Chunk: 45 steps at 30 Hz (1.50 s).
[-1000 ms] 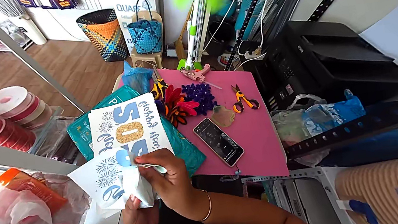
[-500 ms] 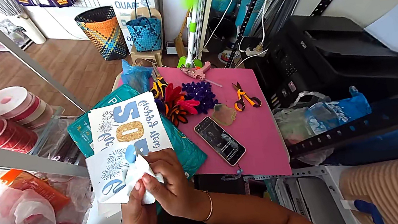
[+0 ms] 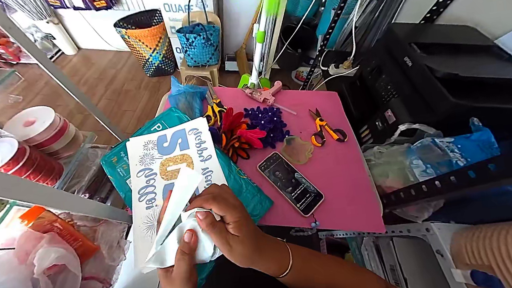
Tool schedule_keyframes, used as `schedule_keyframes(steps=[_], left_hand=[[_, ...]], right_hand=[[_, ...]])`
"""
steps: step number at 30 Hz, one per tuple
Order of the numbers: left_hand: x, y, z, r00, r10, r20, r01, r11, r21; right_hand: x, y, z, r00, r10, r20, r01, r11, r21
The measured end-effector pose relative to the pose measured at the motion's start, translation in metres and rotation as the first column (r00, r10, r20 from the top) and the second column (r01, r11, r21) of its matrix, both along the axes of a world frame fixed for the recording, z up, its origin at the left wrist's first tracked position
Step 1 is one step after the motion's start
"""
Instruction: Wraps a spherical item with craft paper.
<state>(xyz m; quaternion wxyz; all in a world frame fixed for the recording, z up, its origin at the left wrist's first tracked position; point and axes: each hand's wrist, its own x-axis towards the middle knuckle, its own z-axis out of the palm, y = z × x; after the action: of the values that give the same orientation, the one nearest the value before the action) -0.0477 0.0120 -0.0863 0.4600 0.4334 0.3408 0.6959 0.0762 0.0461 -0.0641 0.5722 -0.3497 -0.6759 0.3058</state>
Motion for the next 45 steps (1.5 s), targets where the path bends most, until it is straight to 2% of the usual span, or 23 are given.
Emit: schedule_keyframes(steps=[4, 7, 10, 11, 12, 13, 15, 17, 19, 21, 23, 25, 26, 29, 32, 34, 36, 37, 39, 40, 42, 43, 45], left_hand=[[-0.015, 0.002, 0.011, 0.98, -0.165, -0.114, 0.168, 0.986, 0.011], [-0.026, 0.01, 0.018, 0.936, -0.351, 0.002, 0.351, 0.936, 0.011], [-0.042, 0.022, 0.026, 0.743, -0.644, 0.184, 0.642, 0.763, 0.076], [-0.046, 0.027, 0.029, 0.684, -0.703, 0.198, 0.699, 0.708, 0.098], [-0.049, 0.029, 0.032, 0.698, -0.697, 0.164, 0.696, 0.714, 0.074], [-0.05, 0.028, 0.035, 0.778, -0.625, 0.065, 0.627, 0.779, -0.002], [-0.043, 0.026, 0.044, 0.898, -0.407, -0.168, 0.383, 0.91, -0.16], [-0.038, 0.028, 0.051, 0.895, -0.309, -0.322, 0.252, 0.945, -0.208], [-0.042, 0.032, 0.055, 0.859, -0.31, -0.407, 0.231, 0.945, -0.231], [-0.049, 0.034, 0.052, 0.861, -0.36, -0.359, 0.268, 0.921, -0.281], [-0.054, 0.031, 0.049, 0.882, -0.444, -0.16, 0.384, 0.873, -0.302], [-0.052, 0.027, 0.045, 0.894, -0.448, 0.004, 0.43, 0.856, -0.285], [-0.047, 0.025, 0.042, 0.918, -0.396, 0.022, 0.387, 0.881, -0.271], [-0.031, 0.021, 0.037, 0.978, -0.182, -0.102, 0.161, 0.969, -0.188], [-0.023, 0.02, 0.038, 0.964, 0.018, -0.265, -0.03, 0.999, -0.04], [-0.015, 0.019, 0.039, 0.838, 0.278, -0.469, -0.218, 0.959, 0.18], [-0.007, 0.023, 0.039, 0.704, 0.485, -0.519, -0.317, 0.868, 0.382], [-0.005, 0.025, 0.04, 0.674, 0.53, -0.514, -0.335, 0.84, 0.427], [-0.002, 0.026, 0.044, 0.705, 0.506, -0.498, -0.309, 0.85, 0.427], [-0.003, 0.025, 0.047, 0.772, 0.438, -0.461, -0.26, 0.879, 0.399], [-0.012, 0.024, 0.055, 0.943, 0.157, -0.293, -0.053, 0.941, 0.333], [-0.018, 0.025, 0.057, 0.979, 0.019, -0.203, 0.05, 0.943, 0.329], [-0.027, 0.029, 0.058, 0.987, -0.145, -0.071, 0.161, 0.926, 0.342]], right_hand=[[0.002, -0.002, 0.004, 1.0, -0.005, 0.027, 0.005, 1.0, -0.028], [0.001, -0.004, 0.004, 0.999, -0.049, 0.01, 0.049, 0.998, 0.043], [0.005, -0.004, 0.0, 0.995, -0.085, -0.051, 0.09, 0.991, 0.095], [0.007, -0.003, 0.0, 0.994, -0.101, -0.044, 0.105, 0.988, 0.116], [0.009, -0.002, 0.0, 0.992, -0.125, -0.015, 0.126, 0.982, 0.143], [0.011, -0.002, 0.002, 0.986, -0.164, 0.03, 0.156, 0.972, 0.174], [0.015, -0.001, 0.007, 0.959, -0.257, 0.115, 0.226, 0.946, 0.233], [0.018, 0.0, 0.01, 0.936, -0.318, 0.152, 0.27, 0.924, 0.27], [0.019, 0.0, 0.011, 0.925, -0.347, 0.156, 0.294, 0.912, 0.286], [0.022, 0.0, 0.012, 0.922, -0.362, 0.134, 0.313, 0.905, 0.289], [0.023, 0.001, 0.012, 0.922, -0.371, 0.114, 0.327, 0.9, 0.289], [0.022, 0.0, 0.011, 0.926, -0.362, 0.11, 0.32, 0.904, 0.284], [0.019, 0.0, 0.01, 0.927, -0.357, 0.111, 0.315, 0.905, 0.285], [0.011, -0.003, 0.01, 0.929, -0.351, 0.117, 0.306, 0.906, 0.292], [0.006, -0.005, 0.011, 0.921, -0.365, 0.132, 0.312, 0.899, 0.308], [0.001, -0.007, 0.012, 0.899, -0.409, 0.157, 0.334, 0.872, 0.357], [-0.001, -0.008, 0.015, 0.865, -0.467, 0.185, 0.361, 0.834, 0.418], [-0.001, -0.008, 0.017, 0.854, -0.486, 0.186, 0.371, 0.819, 0.438], [0.001, -0.008, 0.019, 0.868, -0.472, 0.153, 0.373, 0.824, 0.427], [0.004, -0.007, 0.02, 0.893, -0.433, 0.118, 0.359, 0.847, 0.393], [0.012, -0.005, 0.021, 0.952, -0.305, -0.005, 0.294, 0.915, 0.277], [0.016, -0.003, 0.02, 0.966, -0.243, -0.084, 0.256, 0.943, 0.211], [0.024, 0.0, 0.019, 0.962, -0.163, -0.22, 0.192, 0.974, 0.118]])
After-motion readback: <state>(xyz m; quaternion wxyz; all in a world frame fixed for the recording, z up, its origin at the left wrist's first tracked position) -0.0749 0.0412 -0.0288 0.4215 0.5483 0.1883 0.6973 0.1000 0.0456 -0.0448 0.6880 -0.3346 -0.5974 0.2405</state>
